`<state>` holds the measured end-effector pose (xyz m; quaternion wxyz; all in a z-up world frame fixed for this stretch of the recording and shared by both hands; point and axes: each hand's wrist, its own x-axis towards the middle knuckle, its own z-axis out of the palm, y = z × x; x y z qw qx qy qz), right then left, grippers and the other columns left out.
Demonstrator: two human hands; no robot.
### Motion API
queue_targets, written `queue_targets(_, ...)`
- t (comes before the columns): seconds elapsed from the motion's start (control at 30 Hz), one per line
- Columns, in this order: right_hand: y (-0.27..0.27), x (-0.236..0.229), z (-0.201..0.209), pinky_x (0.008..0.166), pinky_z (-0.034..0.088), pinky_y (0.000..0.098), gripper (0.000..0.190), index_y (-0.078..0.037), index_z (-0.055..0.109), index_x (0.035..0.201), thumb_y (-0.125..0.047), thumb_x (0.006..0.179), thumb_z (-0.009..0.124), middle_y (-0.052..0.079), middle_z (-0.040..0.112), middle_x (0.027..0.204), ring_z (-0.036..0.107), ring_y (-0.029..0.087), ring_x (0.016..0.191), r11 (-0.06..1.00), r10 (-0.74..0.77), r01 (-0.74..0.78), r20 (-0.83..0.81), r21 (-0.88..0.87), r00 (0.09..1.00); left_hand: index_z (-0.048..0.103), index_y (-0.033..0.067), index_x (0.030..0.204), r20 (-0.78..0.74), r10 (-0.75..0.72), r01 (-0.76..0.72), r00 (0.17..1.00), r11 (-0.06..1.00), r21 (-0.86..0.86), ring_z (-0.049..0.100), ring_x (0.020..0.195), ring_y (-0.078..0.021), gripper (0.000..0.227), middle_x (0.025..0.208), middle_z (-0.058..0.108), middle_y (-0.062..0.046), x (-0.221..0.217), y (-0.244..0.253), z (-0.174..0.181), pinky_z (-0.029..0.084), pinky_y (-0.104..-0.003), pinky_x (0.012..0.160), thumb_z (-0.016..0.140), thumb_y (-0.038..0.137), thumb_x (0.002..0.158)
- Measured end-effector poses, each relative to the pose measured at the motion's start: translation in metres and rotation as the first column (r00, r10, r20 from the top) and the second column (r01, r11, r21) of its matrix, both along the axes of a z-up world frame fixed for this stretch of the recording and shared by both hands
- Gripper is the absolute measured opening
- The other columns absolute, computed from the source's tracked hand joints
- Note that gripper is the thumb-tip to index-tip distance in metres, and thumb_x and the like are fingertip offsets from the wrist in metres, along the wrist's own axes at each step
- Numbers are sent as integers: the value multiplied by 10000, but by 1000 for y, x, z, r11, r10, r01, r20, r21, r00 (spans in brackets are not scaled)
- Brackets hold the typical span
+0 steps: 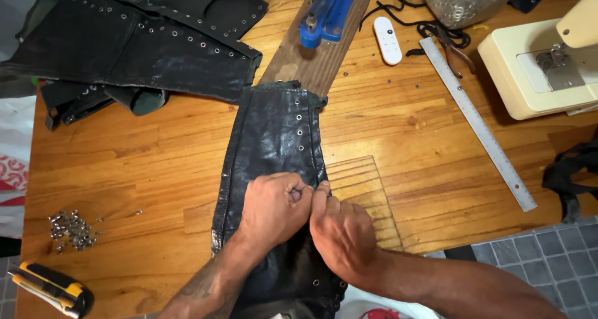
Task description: Assembling and inspecting leather garment components on a workshop table
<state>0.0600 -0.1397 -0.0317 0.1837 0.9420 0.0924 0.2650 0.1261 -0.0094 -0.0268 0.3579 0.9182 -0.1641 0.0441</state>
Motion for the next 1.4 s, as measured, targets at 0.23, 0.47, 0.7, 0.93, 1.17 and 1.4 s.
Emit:
queue_targets(0.23, 0, 1, 4, 450, 415, 300, 140, -124, 739, 1027, -158, 919, 658, -74, 515, 546, 536, 124, 436, 998, 23, -26, -55, -61, 998, 507, 155, 548, 16, -24, 24, 1000, 1000, -14, 559, 496, -287, 335, 561, 617, -9, 0, 2, -1, 425, -452, 491, 675, 235, 826)
queue_targets(0.47, -4, 2, -7, 409, 405, 306, 166, -89, 732, 1052, -133, 901, 681, -59, 522, 528, 537, 129, 418, 999, 29, -31, -62, -37, 998, 496, 154, 547, -6, -35, 35, 999, 999, -31, 531, 481, -239, 307, 546, 596, 9, 1, 3, 0, 427, -416, 494, 664, 202, 799)
queue_targets(0.7, -24, -5, 9, 344, 440, 404, 262, -172, 590, 906, -390, 1044, 546, -5, 595, 531, 617, 234, 414, 962, -8, 85, -282, 260, 959, 636, 211, 593, -115, 43, -41, 993, 999, 20, 653, 557, -233, 120, 593, 699, 47, 3, 2, 2, 497, -407, 569, 670, 249, 702)
queue_targets(0.93, -30, -4, 80, 445, 350, 308, 308, -66, 565, 871, -300, 1049, 474, 67, 517, 525, 435, 159, 442, -171, 503, 648, -500, 742, 705, 654, 185, 634, -120, 78, -90, 990, 991, -103, 553, 512, -123, 78, 544, 620, 57, 0, 4, 17, 468, -319, 564, 675, 183, 709)
queue_targets(1.17, -20, -35, 41, 589, 557, 317, 285, -183, 619, 1080, -395, 981, 456, -99, 870, 851, 706, 121, 521, 169, 346, 413, -446, 895, 825, 680, 175, 641, -173, 190, -235, 966, 926, -294, 406, 525, -10, 131, 532, 500, 100, -22, 7, 60, 382, -220, 515, 657, 97, 743)
queue_targets(1.4, -45, -22, 35, 702, 481, 330, 356, -199, 660, 963, -429, 765, 846, -41, 674, 837, 630, 157, 759, 287, 254, 495, -564, 820, 786, 688, 166, 737, -63, 324, -320, 944, 851, -415, 456, 529, -13, 124, 582, 554, 85, -55, 7, 75, 427, -219, 520, 671, 130, 855)
